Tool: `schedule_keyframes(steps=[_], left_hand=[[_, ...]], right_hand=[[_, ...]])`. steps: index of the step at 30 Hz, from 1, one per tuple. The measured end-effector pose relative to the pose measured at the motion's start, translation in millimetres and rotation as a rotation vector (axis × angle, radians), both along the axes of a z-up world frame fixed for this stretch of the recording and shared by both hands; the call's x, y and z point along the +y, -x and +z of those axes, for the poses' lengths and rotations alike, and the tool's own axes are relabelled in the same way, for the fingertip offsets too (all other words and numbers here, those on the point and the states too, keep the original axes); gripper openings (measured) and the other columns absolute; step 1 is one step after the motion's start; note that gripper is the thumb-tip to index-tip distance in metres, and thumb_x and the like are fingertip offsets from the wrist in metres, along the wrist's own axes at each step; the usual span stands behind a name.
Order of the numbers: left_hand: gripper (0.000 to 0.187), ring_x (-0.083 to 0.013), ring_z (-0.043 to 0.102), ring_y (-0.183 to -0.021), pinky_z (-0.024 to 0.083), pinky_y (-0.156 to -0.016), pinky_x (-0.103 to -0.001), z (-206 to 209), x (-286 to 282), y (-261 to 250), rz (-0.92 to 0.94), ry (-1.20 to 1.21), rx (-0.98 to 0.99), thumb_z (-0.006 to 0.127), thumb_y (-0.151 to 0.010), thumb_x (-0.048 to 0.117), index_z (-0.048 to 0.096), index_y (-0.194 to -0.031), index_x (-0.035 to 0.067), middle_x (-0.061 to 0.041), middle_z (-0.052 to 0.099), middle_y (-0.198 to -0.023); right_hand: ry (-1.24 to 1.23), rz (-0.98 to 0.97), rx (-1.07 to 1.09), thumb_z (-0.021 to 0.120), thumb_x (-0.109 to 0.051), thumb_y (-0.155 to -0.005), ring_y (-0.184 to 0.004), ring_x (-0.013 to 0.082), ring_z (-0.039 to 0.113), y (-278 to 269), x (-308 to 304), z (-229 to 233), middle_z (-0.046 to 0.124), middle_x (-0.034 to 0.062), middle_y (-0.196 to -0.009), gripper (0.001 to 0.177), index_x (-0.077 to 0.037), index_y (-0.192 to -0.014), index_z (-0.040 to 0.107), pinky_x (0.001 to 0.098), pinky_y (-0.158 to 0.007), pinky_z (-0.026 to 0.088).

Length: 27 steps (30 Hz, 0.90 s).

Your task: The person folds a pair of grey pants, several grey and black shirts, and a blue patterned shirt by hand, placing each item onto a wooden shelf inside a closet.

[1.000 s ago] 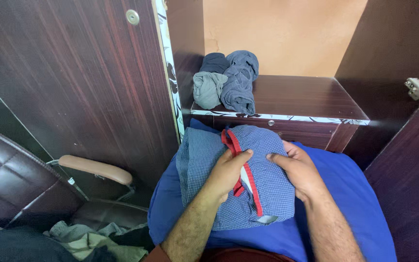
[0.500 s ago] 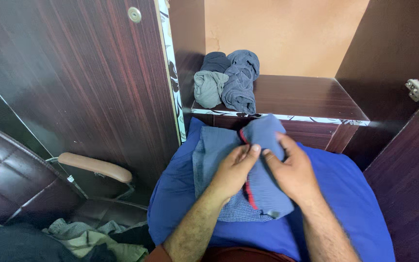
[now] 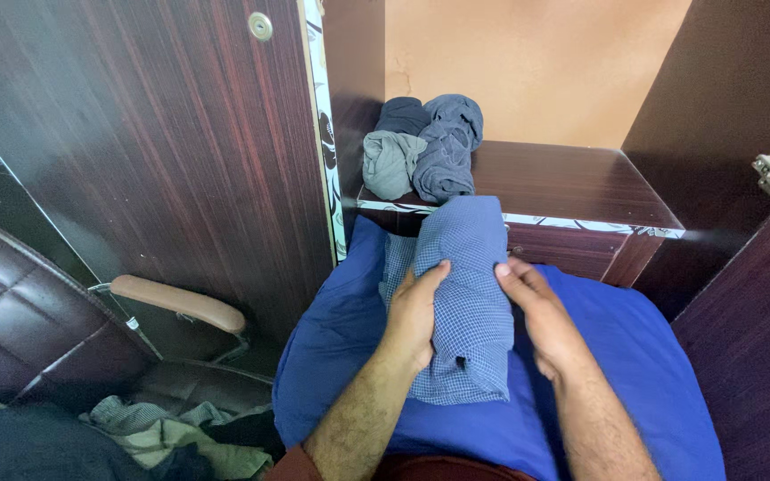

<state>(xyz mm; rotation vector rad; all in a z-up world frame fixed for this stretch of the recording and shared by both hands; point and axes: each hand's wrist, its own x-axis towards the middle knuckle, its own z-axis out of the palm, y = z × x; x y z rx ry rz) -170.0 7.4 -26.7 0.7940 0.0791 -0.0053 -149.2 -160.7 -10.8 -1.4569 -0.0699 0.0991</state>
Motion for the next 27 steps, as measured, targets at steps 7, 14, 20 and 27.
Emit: schedule_keyframes(steps=[7, 14, 20, 27], left_hand=[[0.047, -0.0229, 0.07, -0.105, 0.057, -0.088, -0.033, -16, -2, -5, -0.124, -0.346, -0.079, 0.064, -0.095, 0.028, 0.064, -0.133, 0.0, -0.014, 0.073, -0.119], [0.064, -0.0239, 0.065, -0.118, 0.053, -0.096, -0.036, 1, 10, 1, 0.407, -1.05, -0.29, 0.079, -0.086, 0.034, 0.057, -0.135, -0.001, -0.017, 0.066, -0.131], [0.073, -0.0213, 0.062, -0.124, 0.05, -0.101, -0.036, 17, 7, 15, 0.069, -0.943, -0.193, 0.078, -0.089, 0.043, 0.05, -0.144, 0.004, -0.014, 0.064, -0.133], [0.047, -0.0252, 0.071, -0.1, 0.059, -0.087, -0.039, -9, 13, -10, 0.009, -0.42, -0.249, 0.075, -0.087, 0.016, 0.059, -0.127, -0.004, -0.017, 0.072, -0.114]], right_hand=[[-0.17, 0.08, 0.016, 0.064, -0.006, -0.092, -0.094, 0.0215, 0.069, -8, -1, -17, 0.073, 0.0149, -0.109, 0.028, 0.001, -0.119, 0.067, 0.0369, -0.085, 0.056], [-0.12, -0.132, -0.124, 0.059, 0.005, -0.089, -0.09, 0.0168, 0.071, -10, -7, -9, 0.074, 0.0118, -0.109, 0.035, -0.002, -0.123, 0.064, 0.0299, -0.08, 0.058], [0.153, -0.206, -0.359, 0.062, 0.003, -0.093, -0.098, 0.0146, 0.068, -3, 3, -10, 0.072, 0.0097, -0.113, 0.036, -0.001, -0.129, 0.062, 0.0286, -0.085, 0.056], [-0.203, 0.179, -0.137, 0.052, -0.027, -0.101, -0.113, 0.0164, 0.063, 8, 3, 4, 0.069, 0.0091, -0.129, 0.047, -0.002, -0.14, 0.059, 0.0316, -0.095, 0.05]])
